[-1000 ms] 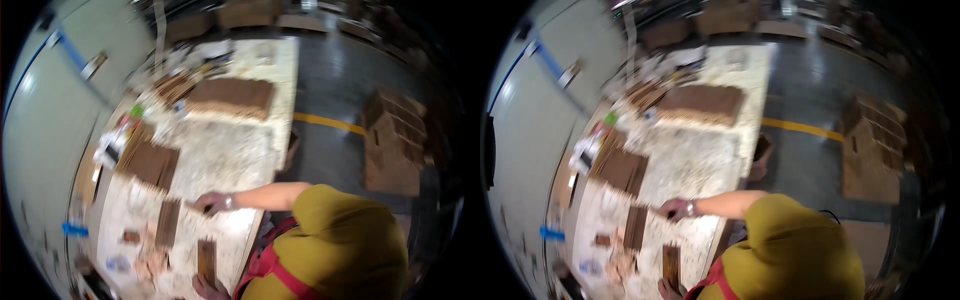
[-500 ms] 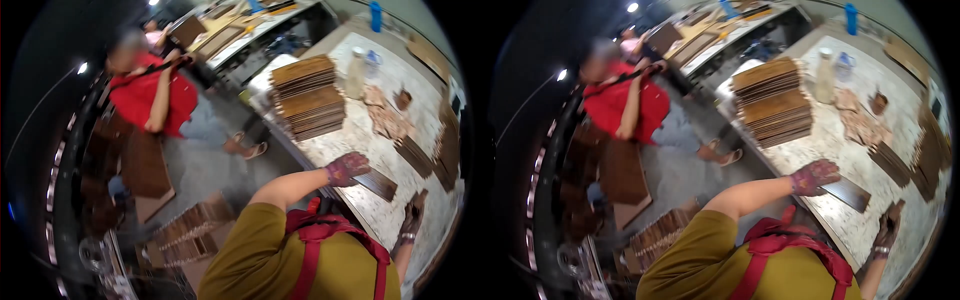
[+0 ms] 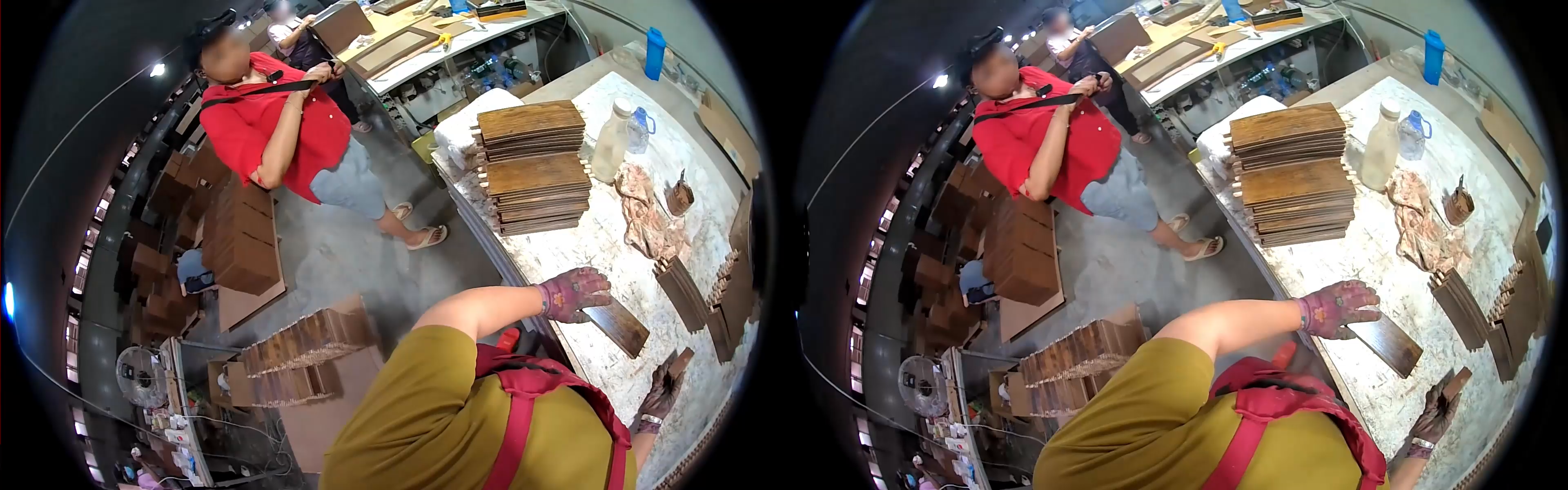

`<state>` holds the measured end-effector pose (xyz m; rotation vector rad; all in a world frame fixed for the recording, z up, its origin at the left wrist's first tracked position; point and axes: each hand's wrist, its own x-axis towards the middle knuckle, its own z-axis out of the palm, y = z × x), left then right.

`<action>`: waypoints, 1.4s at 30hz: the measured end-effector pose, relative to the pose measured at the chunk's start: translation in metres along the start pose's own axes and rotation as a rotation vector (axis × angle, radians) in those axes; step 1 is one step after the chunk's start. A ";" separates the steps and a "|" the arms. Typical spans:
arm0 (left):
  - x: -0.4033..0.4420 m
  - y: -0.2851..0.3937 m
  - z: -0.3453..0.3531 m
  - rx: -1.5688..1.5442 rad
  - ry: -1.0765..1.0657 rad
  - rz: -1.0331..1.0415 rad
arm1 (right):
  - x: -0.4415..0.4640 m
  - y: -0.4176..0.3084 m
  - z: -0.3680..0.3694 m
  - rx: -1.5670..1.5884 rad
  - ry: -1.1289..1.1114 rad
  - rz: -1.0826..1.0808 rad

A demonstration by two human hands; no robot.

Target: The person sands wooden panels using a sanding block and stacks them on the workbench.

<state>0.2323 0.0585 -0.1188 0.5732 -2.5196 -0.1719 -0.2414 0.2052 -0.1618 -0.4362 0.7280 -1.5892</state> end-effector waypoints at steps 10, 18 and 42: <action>0.005 0.005 -0.010 -0.003 -0.043 -0.002 | -0.006 0.000 0.028 0.041 0.121 0.034; 0.004 0.009 -0.012 -0.017 -0.059 -0.056 | -0.001 0.006 -0.010 -0.008 0.110 -0.011; 0.008 0.004 -0.013 -0.147 -0.056 -0.056 | 0.042 -0.015 -0.060 0.026 -0.087 0.128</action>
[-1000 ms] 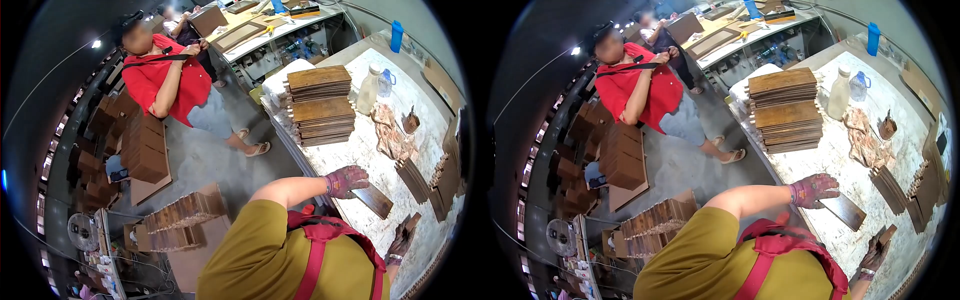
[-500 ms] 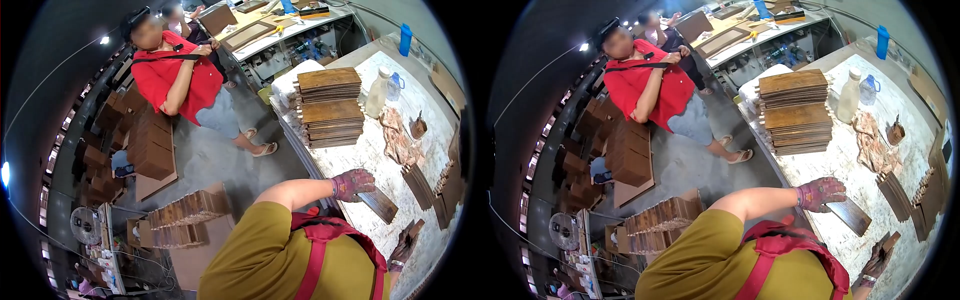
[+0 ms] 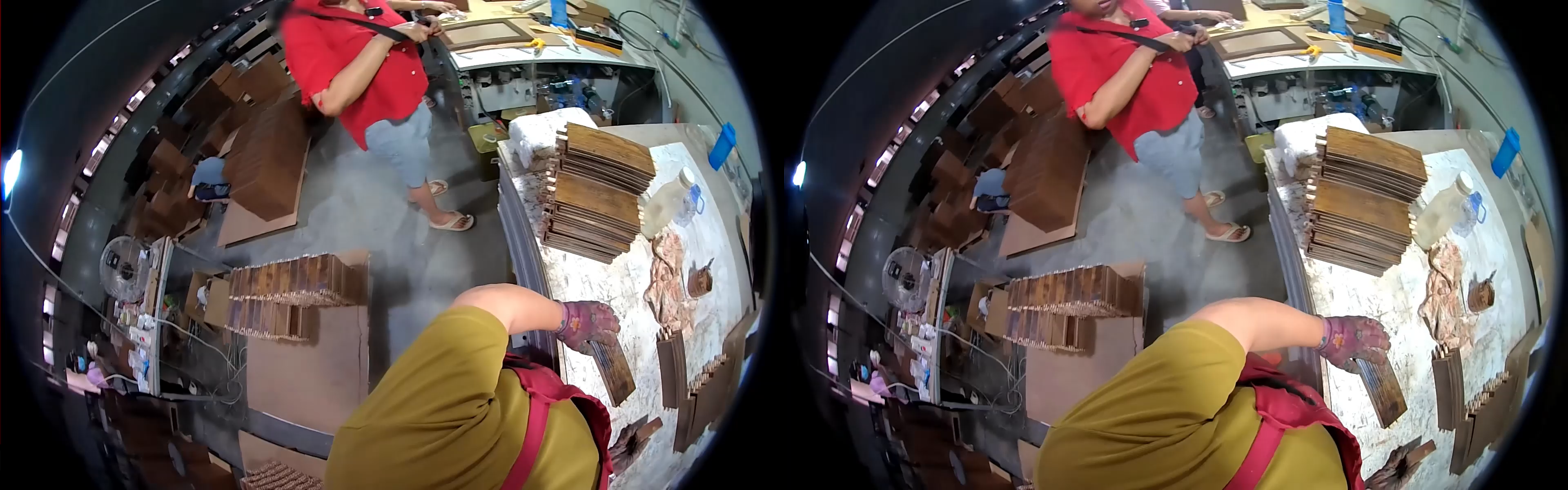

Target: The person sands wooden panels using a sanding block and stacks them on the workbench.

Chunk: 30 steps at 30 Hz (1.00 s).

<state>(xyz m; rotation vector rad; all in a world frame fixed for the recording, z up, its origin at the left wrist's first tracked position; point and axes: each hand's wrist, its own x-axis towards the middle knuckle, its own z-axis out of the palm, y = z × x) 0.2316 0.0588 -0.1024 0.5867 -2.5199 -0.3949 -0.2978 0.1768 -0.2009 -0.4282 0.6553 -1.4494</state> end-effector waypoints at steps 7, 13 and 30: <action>-0.004 0.002 0.004 0.073 -0.067 -0.052 | -0.035 0.020 0.103 -0.007 0.276 -0.132; -0.005 0.002 0.005 0.087 -0.049 -0.019 | -0.038 0.029 0.101 -0.124 0.388 -0.218; -0.004 -0.002 0.007 0.069 -0.020 0.003 | -0.031 0.027 0.111 0.044 0.523 -0.185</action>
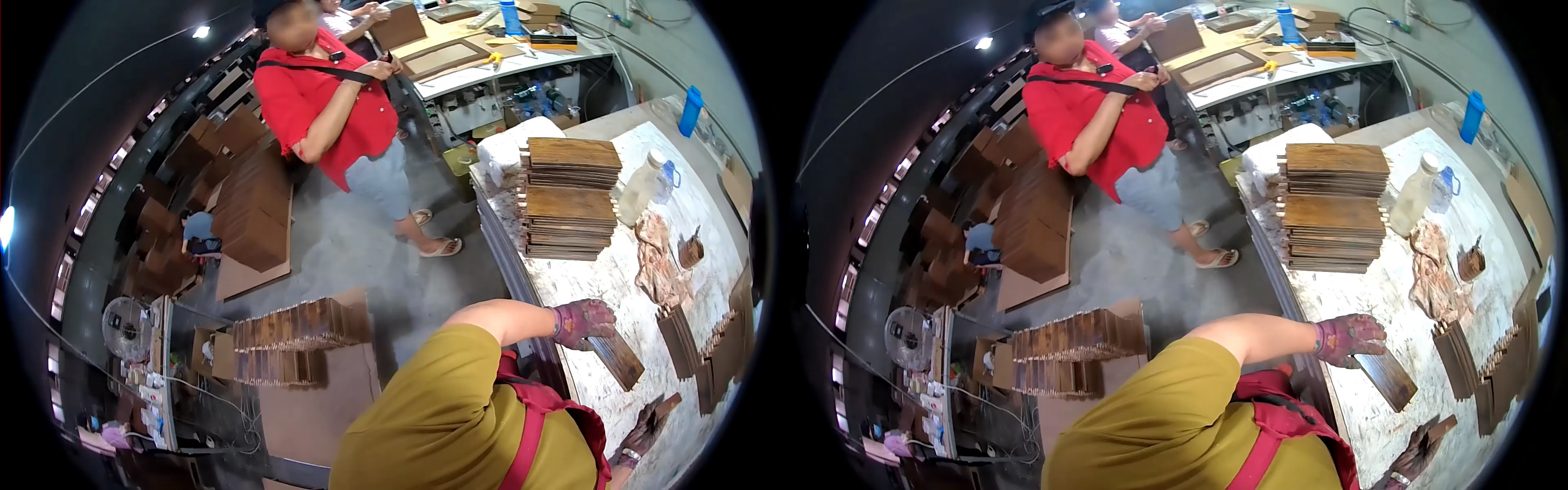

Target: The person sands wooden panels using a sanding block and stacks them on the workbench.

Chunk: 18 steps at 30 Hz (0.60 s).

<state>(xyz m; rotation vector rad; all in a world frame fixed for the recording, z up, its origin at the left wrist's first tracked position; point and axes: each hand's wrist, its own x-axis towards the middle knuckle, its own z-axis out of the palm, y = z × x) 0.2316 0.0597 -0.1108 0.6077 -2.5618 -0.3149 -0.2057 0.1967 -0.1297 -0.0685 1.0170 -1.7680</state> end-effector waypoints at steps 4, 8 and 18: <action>-0.001 0.000 -0.001 -0.006 -0.030 -0.011 | 0.027 -0.002 -0.046 0.060 -0.350 0.054; -0.001 -0.001 0.002 -0.002 -0.056 -0.013 | 0.018 -0.006 -0.038 0.018 -0.311 0.076; 0.003 0.000 -0.006 -0.058 -0.129 -0.048 | 0.049 0.000 -0.064 -0.210 -0.261 -0.082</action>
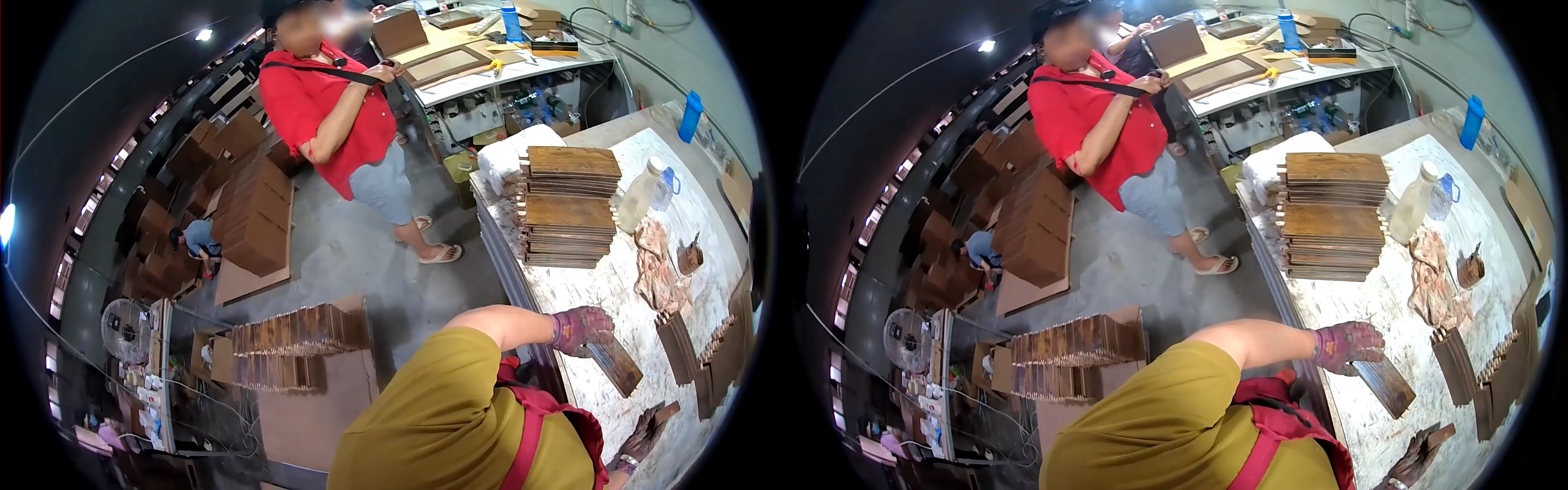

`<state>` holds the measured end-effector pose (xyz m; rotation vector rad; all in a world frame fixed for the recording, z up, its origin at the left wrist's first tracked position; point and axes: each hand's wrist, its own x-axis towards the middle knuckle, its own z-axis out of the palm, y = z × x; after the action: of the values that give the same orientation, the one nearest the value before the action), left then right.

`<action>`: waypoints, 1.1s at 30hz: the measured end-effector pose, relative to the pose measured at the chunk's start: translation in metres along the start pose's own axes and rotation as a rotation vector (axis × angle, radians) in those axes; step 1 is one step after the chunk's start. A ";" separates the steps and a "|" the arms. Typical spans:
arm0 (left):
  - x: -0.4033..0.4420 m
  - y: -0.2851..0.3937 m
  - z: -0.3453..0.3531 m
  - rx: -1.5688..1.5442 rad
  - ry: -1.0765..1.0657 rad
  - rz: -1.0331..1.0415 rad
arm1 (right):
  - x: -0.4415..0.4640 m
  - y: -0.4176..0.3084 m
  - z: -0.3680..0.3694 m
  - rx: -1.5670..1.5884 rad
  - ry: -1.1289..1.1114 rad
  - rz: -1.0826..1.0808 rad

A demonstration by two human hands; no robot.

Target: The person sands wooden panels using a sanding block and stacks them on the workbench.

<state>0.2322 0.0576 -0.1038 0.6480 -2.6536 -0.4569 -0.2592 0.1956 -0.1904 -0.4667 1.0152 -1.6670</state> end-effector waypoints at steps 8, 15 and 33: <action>0.000 -0.003 0.010 -0.015 -0.011 -0.029 | -0.012 -0.010 0.029 0.085 0.031 0.059; -0.001 0.001 0.005 -0.036 0.020 -0.024 | 0.007 -0.002 -0.001 0.111 -0.020 0.070; 0.002 0.002 0.006 0.014 0.353 0.137 | 0.006 0.008 -0.005 -0.927 0.032 -0.136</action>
<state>0.2276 0.0594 -0.1083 0.4948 -2.3473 -0.2575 -0.2602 0.1913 -0.2007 -1.1252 1.7937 -1.2310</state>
